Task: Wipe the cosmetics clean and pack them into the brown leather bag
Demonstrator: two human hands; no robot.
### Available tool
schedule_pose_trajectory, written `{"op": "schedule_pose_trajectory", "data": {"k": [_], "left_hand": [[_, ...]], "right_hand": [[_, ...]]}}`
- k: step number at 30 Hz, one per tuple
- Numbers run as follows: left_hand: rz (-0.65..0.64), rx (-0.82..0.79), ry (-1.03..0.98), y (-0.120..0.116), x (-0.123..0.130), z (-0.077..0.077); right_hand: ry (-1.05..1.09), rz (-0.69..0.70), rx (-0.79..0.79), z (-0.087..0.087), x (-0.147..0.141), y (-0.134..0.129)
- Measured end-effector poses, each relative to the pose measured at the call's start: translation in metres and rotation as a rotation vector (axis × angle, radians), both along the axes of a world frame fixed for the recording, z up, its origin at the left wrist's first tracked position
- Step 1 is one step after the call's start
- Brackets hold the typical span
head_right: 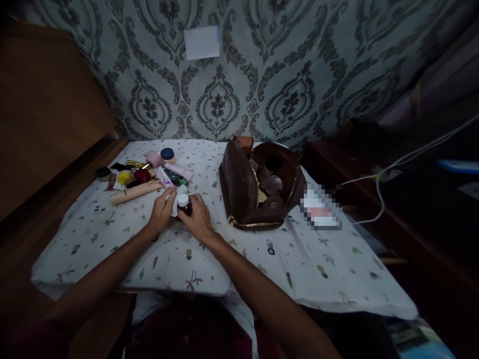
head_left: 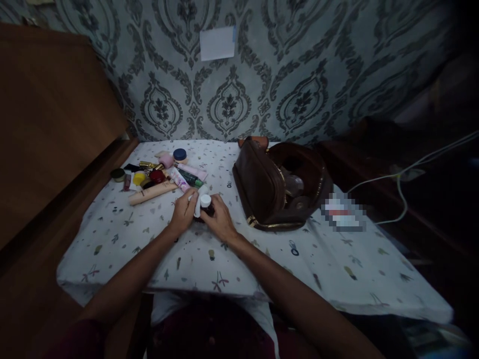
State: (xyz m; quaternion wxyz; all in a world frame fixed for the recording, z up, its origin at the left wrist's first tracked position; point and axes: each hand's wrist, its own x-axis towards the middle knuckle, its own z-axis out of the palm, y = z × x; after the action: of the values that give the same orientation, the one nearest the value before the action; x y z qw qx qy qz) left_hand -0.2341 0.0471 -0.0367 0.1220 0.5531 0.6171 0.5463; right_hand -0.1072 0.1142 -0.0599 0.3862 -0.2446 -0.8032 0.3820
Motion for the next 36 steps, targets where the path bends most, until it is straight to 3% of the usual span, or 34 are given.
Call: {"op": "schedule_pose_trajectory", "data": {"k": [9, 18, 26, 32, 36], "left_hand": [[0.062, -0.018, 0.133, -0.002, 0.000, -0.003], [0.237, -0.004, 0.232, 0.000, -0.019, -0.002], [0.184, -0.043, 0.087, 0.008, -0.030, -0.015], [0.226, 0.032, -0.005, 0.004, -0.025, -0.006], [0.066, 0.034, 0.069, 0.001, -0.005, -0.002]], "right_hand": [[0.118, 0.057, 0.013, 0.015, 0.010, 0.000], [0.158, 0.036, 0.006, 0.018, 0.009, 0.000], [0.133, 0.066, 0.019, 0.019, 0.012, 0.004], [0.157, 0.075, -0.033, 0.024, 0.014, 0.007], [0.153, 0.100, -0.031, 0.025, 0.014, 0.006]]}}
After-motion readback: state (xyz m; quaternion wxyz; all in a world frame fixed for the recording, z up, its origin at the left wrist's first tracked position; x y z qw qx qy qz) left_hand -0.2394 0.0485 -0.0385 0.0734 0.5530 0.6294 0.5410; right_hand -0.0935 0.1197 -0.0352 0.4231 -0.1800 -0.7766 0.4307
